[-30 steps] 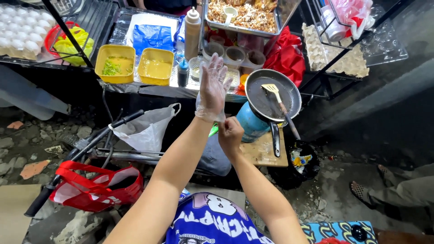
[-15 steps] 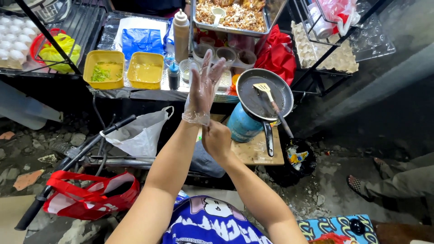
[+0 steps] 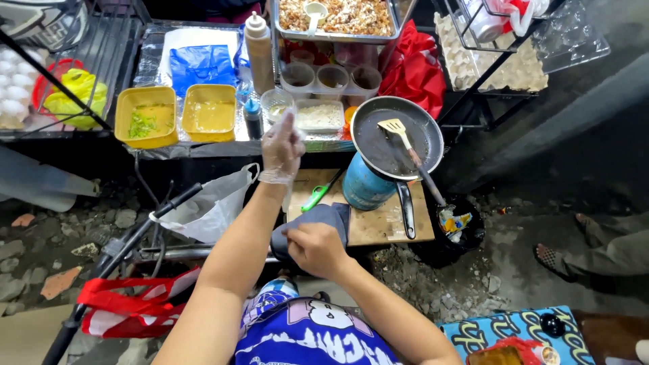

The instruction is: The person puts on a disposable glove and scoops cooked rice and meat into a frying pan. They ignite a portable gas burner and stir-fry the mixture with a spatula, adding a cracked egg and seasonings. The person continues to stir the contents in the pan over the flame.

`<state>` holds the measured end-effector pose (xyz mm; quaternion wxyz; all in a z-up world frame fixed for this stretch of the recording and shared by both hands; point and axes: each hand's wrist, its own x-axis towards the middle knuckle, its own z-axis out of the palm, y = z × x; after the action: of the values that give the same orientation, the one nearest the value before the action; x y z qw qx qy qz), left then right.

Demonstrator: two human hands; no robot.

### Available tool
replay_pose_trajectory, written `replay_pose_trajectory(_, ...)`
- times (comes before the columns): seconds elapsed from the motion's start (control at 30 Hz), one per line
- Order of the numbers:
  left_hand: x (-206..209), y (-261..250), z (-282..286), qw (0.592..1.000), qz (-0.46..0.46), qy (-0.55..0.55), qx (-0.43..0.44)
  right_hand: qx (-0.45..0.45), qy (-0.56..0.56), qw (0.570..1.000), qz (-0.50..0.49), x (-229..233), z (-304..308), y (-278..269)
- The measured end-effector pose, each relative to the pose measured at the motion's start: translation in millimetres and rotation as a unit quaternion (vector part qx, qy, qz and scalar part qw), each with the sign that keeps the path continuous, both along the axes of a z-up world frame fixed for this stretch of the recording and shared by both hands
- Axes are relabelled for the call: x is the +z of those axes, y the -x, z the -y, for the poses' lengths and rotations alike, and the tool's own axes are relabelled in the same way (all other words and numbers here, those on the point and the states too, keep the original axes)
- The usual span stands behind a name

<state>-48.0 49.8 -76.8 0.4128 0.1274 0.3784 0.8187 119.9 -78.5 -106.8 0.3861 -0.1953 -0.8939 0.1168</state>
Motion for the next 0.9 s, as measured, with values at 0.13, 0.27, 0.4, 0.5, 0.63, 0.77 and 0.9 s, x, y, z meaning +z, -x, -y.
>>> replay_pose_trajectory(0.13, 20.0, 15.6, -15.0, 0.987, 0.093, -0.099, -0.087, -0.050, 0.036, 0.994, -0.094, 13.4, -18.3, -11.3)
replay_pose_trajectory(0.27, 32.8, -18.1, -31.3, 0.988, -0.035, -0.128, -0.079, -0.103, 0.002, 0.976, -0.192, 51.7, -60.3, 23.5)
replay_pose_trajectory(0.4, 24.9, -23.7, -66.4, 0.985, -0.004, -0.154, -0.083, -0.144, -0.015, 0.965, -0.218, 52.3, -107.3, 53.5)
replay_pose_trajectory(0.5, 32.2, -15.5, -86.5, 0.981, 0.016, -0.174, -0.086, -0.126, -0.081, 0.973, -0.173, 31.8, -126.4, 65.1)
replay_pose_trajectory(0.63, 17.5, -0.1, -100.8, 0.966, 0.002, -0.232, -0.114, -0.095, 0.008, 0.973, -0.209, 37.3, -130.4, 69.2)
replay_pose_trajectory(0.77, 26.2, 13.8, -117.5, 0.934, -0.033, -0.345, -0.088, -0.045, 0.450, 0.761, -0.465, 37.0, -169.9, 89.4)
replay_pose_trajectory(0.9, 55.0, -4.7, -124.7, 0.906, 0.003, -0.403, -0.133, 0.003, 0.479, 0.766, -0.428, 85.2, -168.3, 137.0)
